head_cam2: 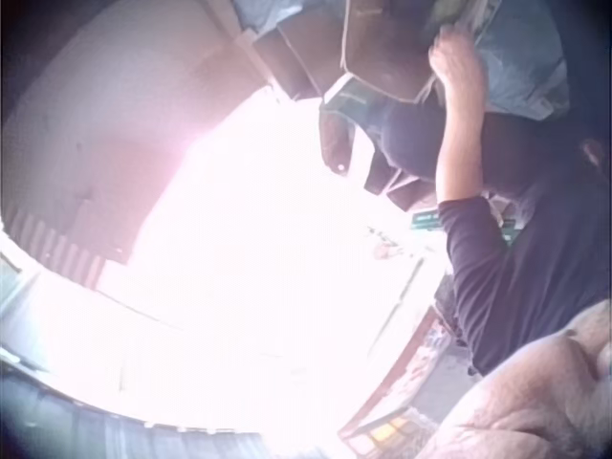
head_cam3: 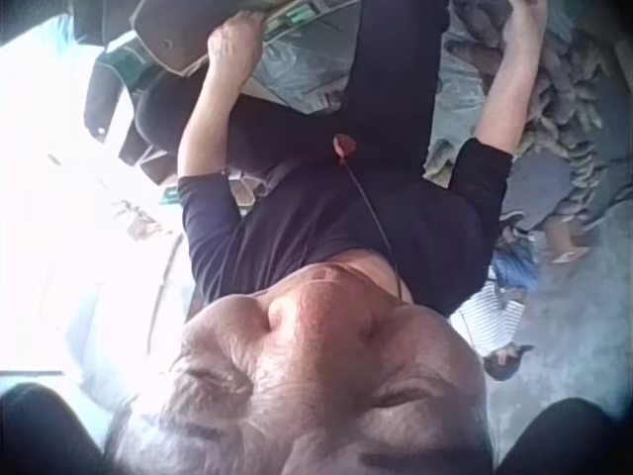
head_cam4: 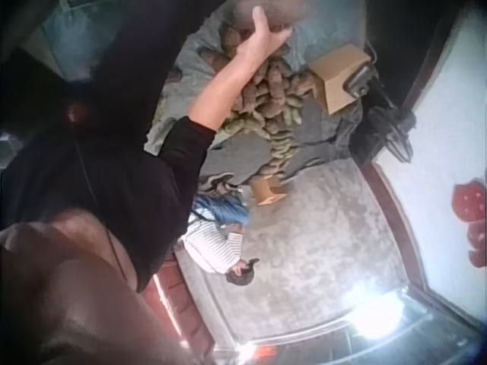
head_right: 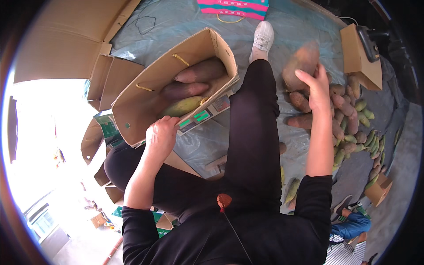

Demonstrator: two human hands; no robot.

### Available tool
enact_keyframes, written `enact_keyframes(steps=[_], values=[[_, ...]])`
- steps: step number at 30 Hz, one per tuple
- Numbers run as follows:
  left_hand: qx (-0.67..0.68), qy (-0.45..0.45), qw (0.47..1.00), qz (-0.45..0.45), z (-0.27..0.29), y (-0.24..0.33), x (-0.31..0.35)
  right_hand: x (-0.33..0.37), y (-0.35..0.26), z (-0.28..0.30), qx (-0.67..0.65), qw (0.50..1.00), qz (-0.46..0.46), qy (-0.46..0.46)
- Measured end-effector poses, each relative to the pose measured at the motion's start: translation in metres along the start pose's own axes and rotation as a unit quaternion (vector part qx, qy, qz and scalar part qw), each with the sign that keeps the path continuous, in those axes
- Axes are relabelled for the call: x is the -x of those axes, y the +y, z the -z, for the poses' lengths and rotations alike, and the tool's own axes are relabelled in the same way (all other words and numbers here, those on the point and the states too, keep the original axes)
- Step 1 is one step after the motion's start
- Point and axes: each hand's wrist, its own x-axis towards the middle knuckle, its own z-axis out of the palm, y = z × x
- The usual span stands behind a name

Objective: Sorting and weighing root vegetables (sweet potatoes) into bags and boxes.

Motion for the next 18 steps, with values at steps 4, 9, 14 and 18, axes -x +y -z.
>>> enact_keyframes(steps=[4,9,14,18], values=[[-0.014,0.017,1.0,-0.01,-0.001,0.0,0.0,0.01,-0.078,-0.065,0.072,0.979,0.131,-0.14],[-0.016,0.014,1.0,-0.011,0.005,0.0,0.0,0.015,-0.105,-0.154,0.257,0.863,0.335,-0.277],[-0.024,0.003,1.0,-0.006,0.01,0.005,-0.003,0.012,-0.064,-0.216,0.464,0.728,0.346,-0.367],[-0.015,0.006,1.0,0.001,0.01,0.001,-0.001,0.013,-0.045,-0.24,0.584,0.63,0.261,-0.44]])
